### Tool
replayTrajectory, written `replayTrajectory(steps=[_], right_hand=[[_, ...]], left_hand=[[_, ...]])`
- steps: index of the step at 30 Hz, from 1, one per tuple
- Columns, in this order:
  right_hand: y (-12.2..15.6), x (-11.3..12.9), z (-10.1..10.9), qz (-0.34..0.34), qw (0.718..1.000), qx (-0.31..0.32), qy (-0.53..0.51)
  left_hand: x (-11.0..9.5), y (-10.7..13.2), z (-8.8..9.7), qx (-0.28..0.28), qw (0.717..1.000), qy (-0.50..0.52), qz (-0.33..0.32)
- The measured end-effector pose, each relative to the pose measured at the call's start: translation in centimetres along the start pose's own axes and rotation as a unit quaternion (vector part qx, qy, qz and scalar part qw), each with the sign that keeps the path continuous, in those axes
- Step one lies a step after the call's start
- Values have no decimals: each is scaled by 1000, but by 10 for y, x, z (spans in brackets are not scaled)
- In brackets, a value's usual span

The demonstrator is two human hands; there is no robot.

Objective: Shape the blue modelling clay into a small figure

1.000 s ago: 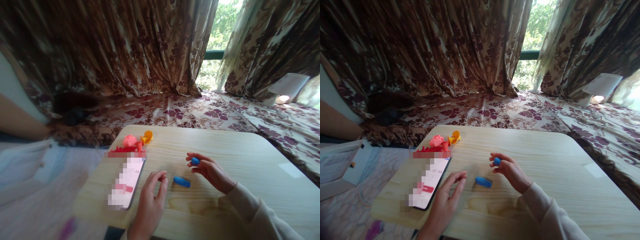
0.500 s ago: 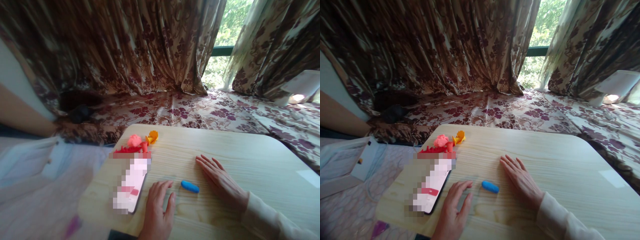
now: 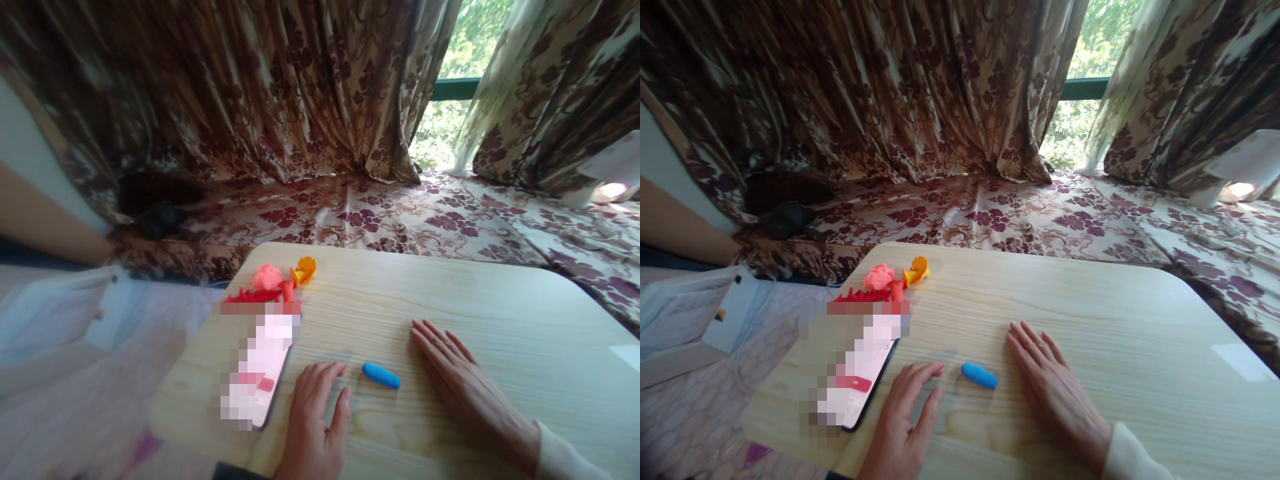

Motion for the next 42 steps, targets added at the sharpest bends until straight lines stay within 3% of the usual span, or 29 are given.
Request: replayTrajectory(steps=[3,7,10,14,17,21,24,28,31,35,38,42], right_hand=[[-18,13,-6,13,1000,15,-19],[-49,-6,-7,-54,998,-4,15],[-29,-12,-4,-33,999,-5,42],[4,5,-1,24,998,2,58],[-14,9,-6,21,998,14,65],[-44,-13,-5,-36,995,-2,93],[-26,-19,1,-24,994,-18,101],[2,0,4,16,995,-17,99],[-21,9,-4,8,996,5,93],[-61,-16,-11,-60,993,15,103],[-41,-36,-4,-75,990,-4,117],[10,-21,8,-18,993,-28,111]], left_hand=[[-1,0,0,3,1000,-3,3],[-2,1,2,0,1000,-7,11],[-1,2,2,3,1000,-1,18],[0,1,0,13,1000,8,18],[1,1,-1,13,1000,6,16],[1,2,-1,8,1000,1,13],[1,2,-1,8,1000,3,13],[0,1,-1,12,1000,5,14],[-1,1,-1,12,1000,3,14],[-1,2,-1,6,1000,-5,14],[0,3,-1,9,1000,-4,14],[1,2,-2,18,1000,5,18]])
Point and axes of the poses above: each hand's wrist, its own y-axis away from the middle knuckle, its own z-axis out of the back of the hand, x = y × z, the point moved 7 cm from there along -y, towards the middle knuckle, and after that the axes turned 6 degrees about -x, right-handed, at the moved point
